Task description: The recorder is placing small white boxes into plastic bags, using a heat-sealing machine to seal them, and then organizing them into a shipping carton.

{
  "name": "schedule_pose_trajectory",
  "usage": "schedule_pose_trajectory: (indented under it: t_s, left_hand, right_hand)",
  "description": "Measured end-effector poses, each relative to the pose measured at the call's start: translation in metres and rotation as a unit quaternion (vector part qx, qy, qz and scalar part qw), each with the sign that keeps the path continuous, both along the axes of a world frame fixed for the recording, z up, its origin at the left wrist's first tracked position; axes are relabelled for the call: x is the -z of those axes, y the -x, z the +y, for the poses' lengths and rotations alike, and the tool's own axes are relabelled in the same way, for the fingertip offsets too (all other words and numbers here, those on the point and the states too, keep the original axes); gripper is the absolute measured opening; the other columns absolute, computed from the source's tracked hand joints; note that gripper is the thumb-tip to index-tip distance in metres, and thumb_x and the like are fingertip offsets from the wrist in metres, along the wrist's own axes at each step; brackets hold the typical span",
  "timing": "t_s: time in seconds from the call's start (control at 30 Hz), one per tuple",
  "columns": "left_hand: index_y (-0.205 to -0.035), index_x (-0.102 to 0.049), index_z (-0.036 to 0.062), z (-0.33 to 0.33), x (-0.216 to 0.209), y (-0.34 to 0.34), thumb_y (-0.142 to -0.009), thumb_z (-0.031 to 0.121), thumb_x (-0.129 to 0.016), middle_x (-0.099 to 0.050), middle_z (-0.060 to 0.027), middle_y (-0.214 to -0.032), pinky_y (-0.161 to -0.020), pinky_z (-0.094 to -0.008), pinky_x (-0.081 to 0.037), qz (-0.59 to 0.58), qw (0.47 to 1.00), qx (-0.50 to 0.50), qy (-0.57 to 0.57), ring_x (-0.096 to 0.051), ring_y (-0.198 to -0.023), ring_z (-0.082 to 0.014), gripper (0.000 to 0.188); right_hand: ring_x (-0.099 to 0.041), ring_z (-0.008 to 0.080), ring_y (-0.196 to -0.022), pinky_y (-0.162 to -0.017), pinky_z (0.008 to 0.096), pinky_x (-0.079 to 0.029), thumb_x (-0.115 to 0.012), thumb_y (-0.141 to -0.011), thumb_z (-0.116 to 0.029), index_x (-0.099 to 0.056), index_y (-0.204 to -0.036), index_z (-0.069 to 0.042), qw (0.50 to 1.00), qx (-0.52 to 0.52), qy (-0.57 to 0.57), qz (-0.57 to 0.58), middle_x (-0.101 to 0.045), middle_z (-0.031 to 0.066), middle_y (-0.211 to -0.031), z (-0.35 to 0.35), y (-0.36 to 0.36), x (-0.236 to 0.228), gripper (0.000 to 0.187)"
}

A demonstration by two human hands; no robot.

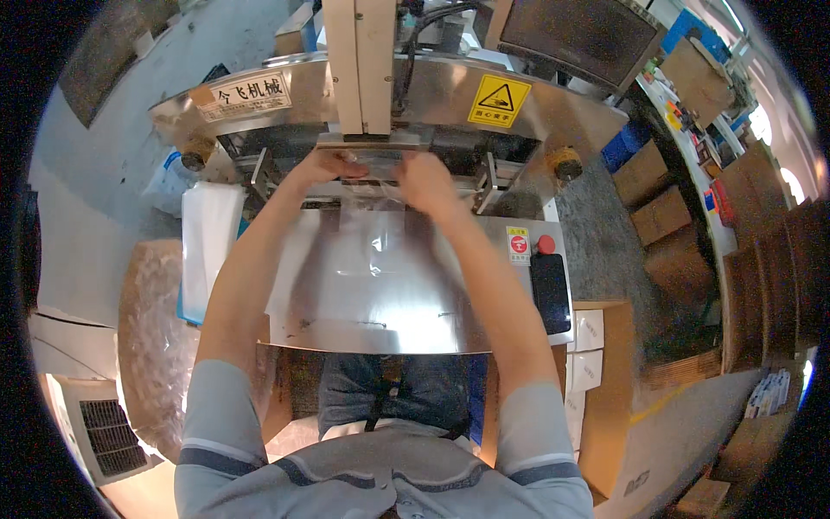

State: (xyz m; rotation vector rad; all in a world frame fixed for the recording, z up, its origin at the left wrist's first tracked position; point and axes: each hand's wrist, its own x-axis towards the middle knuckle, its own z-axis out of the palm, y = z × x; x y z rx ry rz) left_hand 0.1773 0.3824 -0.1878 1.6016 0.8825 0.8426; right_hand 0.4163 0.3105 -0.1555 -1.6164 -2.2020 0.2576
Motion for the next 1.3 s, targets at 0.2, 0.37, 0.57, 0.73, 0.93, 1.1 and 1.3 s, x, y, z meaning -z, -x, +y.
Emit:
schedule_pose_trajectory:
  t_s: [0.2,0.37,0.57,0.73,0.93,1.1,1.3]
  left_hand:
    - [-0.104,-0.067,0.0023,-0.037,0.002,-0.020,-0.076,0.025,-0.085,-0.064,-0.0172,-0.117,-0.090,-0.0470,-0.053,0.327,0.887,-0.249,-0.211,-0.063,-0.107,-0.0348,0.040]
    - [-0.135,-0.052,0.0003,-0.198,0.000,-0.026,-0.085,0.031,-0.073,-0.053,-0.0256,-0.138,-0.109,-0.0567,-0.037,0.386,0.830,-0.195,-0.353,-0.047,-0.133,-0.0425,0.063]
    - [-0.136,-0.056,-0.0004,-0.309,0.023,-0.004,-0.089,0.045,-0.069,-0.046,-0.0274,-0.147,-0.114,-0.0619,-0.028,0.392,0.845,-0.180,-0.316,-0.039,-0.140,-0.0453,0.067]
    - [-0.138,-0.054,-0.0014,-0.316,0.015,-0.019,-0.089,0.044,-0.068,-0.045,-0.0265,-0.149,-0.115,-0.0618,-0.026,0.350,0.854,-0.221,-0.316,-0.038,-0.141,-0.0445,0.068]
    - [-0.137,-0.054,-0.0009,-0.323,0.028,-0.025,-0.091,0.045,-0.067,-0.049,-0.0251,-0.145,-0.116,-0.0608,-0.025,0.356,0.846,-0.229,-0.325,-0.039,-0.141,-0.0441,0.067]
    - [-0.135,-0.055,-0.0010,-0.323,0.026,-0.025,-0.091,0.044,-0.065,-0.052,-0.0235,-0.142,-0.116,-0.0606,-0.025,0.336,0.846,-0.255,-0.326,-0.042,-0.139,-0.0429,0.063]
    - [-0.135,-0.055,-0.0005,-0.324,0.028,-0.021,-0.094,0.046,-0.062,-0.053,-0.0228,-0.143,-0.116,-0.0612,-0.025,0.337,0.849,-0.261,-0.312,-0.043,-0.139,-0.0418,0.063]
  right_hand:
    - [-0.048,0.0372,-0.135,-0.107,0.0520,-0.043,-0.070,-0.090,-0.029,-0.051,-0.139,0.000,0.992,-0.026,-0.094,-0.084,-0.051,0.0207,-0.145,-0.048,0.042,0.019,0.060]
    - [-0.043,0.0352,-0.141,-0.109,0.0544,-0.040,-0.068,-0.091,-0.033,-0.049,-0.141,0.000,0.993,-0.019,-0.066,-0.096,-0.048,0.0193,-0.149,-0.048,0.058,0.010,0.062]
    - [-0.041,0.0354,-0.142,-0.109,0.0553,-0.040,-0.065,-0.093,-0.037,-0.049,-0.142,-0.002,0.995,-0.033,-0.036,-0.091,-0.047,0.0185,-0.151,-0.046,0.067,0.004,0.063]
    - [-0.042,0.0391,-0.141,-0.109,0.0612,-0.037,-0.064,-0.094,-0.038,-0.049,-0.143,-0.003,0.995,-0.017,-0.030,-0.094,-0.045,0.0190,-0.152,-0.045,0.064,0.013,0.062]
    - [-0.043,0.0399,-0.141,-0.109,0.0598,-0.039,-0.064,-0.094,-0.038,-0.049,-0.142,-0.003,0.994,-0.028,-0.030,-0.101,-0.046,0.0188,-0.152,-0.047,0.067,0.009,0.062]
    - [-0.042,0.0383,-0.141,-0.110,0.0585,-0.039,-0.064,-0.094,-0.038,-0.049,-0.143,-0.004,0.993,-0.042,-0.035,-0.105,-0.045,0.0185,-0.153,-0.040,0.062,0.010,0.062]
    - [-0.041,0.0399,-0.142,-0.112,0.0547,-0.039,-0.063,-0.095,-0.038,-0.048,-0.145,-0.003,0.993,-0.051,-0.016,-0.109,-0.045,0.0189,-0.154,-0.033,0.061,0.013,0.063]
